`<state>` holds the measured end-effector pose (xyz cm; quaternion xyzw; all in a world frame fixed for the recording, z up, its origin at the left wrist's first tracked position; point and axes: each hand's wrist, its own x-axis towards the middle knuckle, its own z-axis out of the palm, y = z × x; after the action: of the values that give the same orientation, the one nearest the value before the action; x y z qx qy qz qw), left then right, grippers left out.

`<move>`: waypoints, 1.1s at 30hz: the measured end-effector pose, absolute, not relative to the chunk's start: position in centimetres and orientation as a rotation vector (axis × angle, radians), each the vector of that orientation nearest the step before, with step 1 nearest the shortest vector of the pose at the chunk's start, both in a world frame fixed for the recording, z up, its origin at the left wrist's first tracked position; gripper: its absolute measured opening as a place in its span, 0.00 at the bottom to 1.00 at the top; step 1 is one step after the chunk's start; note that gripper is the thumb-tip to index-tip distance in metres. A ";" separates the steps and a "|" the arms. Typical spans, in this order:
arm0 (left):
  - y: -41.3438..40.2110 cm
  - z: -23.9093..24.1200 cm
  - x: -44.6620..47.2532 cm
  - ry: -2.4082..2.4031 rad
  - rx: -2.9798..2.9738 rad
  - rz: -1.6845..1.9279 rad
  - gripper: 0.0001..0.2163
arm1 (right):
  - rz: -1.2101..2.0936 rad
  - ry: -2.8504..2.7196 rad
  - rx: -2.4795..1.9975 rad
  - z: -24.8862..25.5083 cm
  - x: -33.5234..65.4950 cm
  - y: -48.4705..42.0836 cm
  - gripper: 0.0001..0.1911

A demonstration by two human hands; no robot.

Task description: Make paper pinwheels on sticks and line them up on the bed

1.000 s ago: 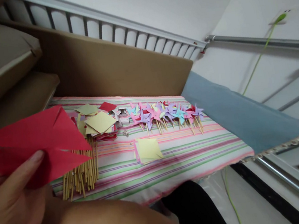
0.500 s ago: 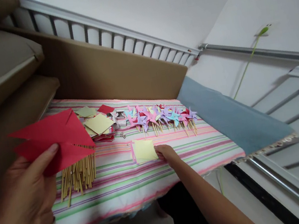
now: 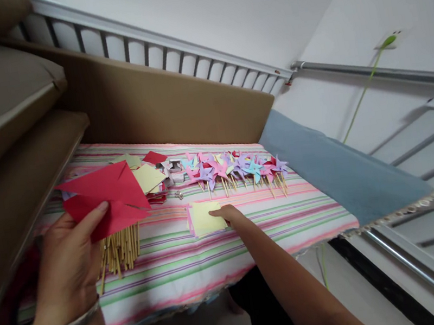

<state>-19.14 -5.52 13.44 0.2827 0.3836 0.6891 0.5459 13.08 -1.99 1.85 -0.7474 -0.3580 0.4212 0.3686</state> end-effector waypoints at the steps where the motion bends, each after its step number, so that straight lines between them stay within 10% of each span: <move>1: -5.5 13.4 -19.1 0.914 0.663 1.614 0.19 | 1.112 -0.903 -1.914 1.8 13.0 -2.0 0.16; 23: -5.0 13.5 -18.3 0.868 0.619 1.647 0.17 | 1.516 -0.956 -1.410 1.8 0.3 -0.2 0.16; 33: -4.5 13.0 -18.0 0.922 0.631 1.613 0.16 | 0.878 -1.368 -1.995 1.2 5.5 -0.3 0.11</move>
<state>-17.96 -4.52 13.01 0.2671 0.3905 0.6833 0.5561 5.53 -0.33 1.21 -0.7441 -0.5104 0.3274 0.2805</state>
